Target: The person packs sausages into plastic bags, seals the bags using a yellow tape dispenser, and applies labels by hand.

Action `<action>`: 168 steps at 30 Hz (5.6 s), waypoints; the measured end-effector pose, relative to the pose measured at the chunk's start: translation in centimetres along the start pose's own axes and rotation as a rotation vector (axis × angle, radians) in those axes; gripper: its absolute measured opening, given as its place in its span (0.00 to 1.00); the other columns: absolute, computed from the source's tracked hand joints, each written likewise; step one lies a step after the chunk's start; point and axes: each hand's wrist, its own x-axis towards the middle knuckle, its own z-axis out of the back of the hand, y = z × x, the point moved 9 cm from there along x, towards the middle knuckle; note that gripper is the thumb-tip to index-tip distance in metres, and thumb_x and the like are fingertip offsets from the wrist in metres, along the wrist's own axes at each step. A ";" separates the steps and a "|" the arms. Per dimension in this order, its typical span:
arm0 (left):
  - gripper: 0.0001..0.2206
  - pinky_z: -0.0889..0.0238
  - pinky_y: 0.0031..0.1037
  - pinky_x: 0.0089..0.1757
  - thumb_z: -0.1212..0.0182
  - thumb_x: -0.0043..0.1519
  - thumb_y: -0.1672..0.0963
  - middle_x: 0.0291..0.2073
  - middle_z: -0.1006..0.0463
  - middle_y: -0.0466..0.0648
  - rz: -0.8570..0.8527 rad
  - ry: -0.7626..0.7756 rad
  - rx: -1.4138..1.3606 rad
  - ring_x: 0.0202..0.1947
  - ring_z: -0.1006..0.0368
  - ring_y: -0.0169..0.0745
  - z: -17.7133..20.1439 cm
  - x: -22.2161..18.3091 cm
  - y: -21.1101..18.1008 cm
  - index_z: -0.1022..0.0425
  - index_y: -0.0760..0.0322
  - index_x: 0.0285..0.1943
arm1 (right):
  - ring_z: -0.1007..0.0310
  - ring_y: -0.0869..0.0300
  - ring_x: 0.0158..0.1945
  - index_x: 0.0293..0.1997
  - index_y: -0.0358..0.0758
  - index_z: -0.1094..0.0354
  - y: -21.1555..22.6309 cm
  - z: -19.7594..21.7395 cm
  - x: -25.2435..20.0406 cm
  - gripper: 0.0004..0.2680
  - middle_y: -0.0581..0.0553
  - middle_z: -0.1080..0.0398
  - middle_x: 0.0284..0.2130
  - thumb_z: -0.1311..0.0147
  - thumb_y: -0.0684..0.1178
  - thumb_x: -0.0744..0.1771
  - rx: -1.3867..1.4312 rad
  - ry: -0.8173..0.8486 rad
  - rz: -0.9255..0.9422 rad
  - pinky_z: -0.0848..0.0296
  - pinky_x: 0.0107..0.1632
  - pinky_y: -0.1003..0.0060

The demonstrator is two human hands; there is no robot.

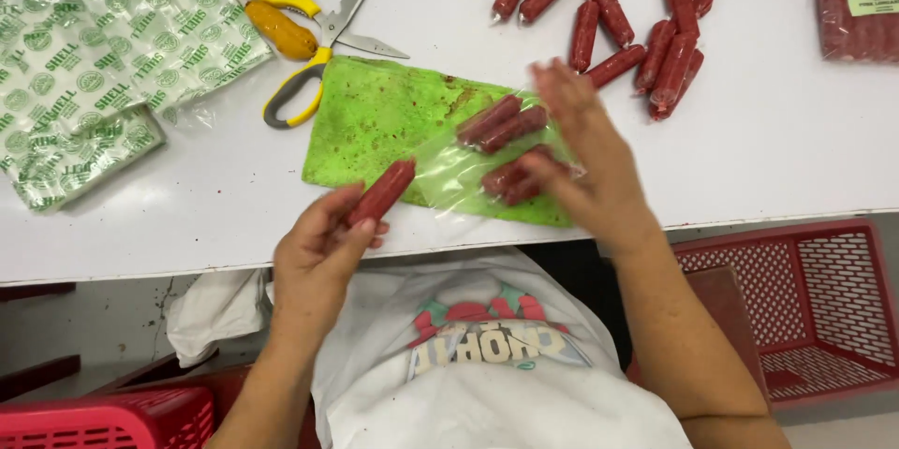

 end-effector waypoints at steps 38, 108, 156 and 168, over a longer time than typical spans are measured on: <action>0.14 0.27 0.49 0.33 0.51 0.64 0.49 0.24 0.21 0.51 -0.240 0.340 1.306 0.31 0.20 0.58 -10.5 1.2 1.6 0.24 0.56 0.35 | 0.35 0.50 0.60 0.65 0.55 0.34 -0.8 -9.0 -5.5 0.19 0.48 0.34 0.59 0.44 0.50 0.65 -0.422 -0.165 0.114 0.43 0.57 0.50; 0.48 0.22 0.29 0.39 0.37 0.55 0.69 0.36 0.23 0.54 0.093 0.177 -0.018 0.35 0.21 0.44 -8.5 10.5 -0.4 0.66 0.57 0.81 | 0.60 0.39 0.76 0.76 0.42 0.55 -5.3 -6.0 -1.3 0.33 0.35 0.55 0.74 0.54 0.72 0.67 -0.200 0.168 -0.042 0.63 0.72 0.35; 0.07 0.57 0.19 0.13 0.33 0.60 0.59 0.19 0.23 0.48 0.502 0.106 0.383 0.11 0.38 0.29 -0.2 14.1 0.6 0.25 0.62 0.30 | 0.61 0.41 0.77 0.76 0.41 0.59 -7.7 -5.6 -1.1 0.44 0.37 0.52 0.72 0.35 0.70 0.57 -0.019 0.211 -0.067 0.67 0.75 0.39; 0.05 0.43 0.19 0.14 0.38 0.60 0.61 0.22 0.22 0.55 0.442 0.465 0.510 0.11 0.34 0.32 -13.7 11.9 2.6 0.19 0.73 0.39 | 0.59 0.37 0.75 0.76 0.45 0.56 -8.4 -5.3 -1.1 0.48 0.37 0.46 0.69 0.29 0.72 0.52 0.150 0.132 -0.082 0.69 0.75 0.40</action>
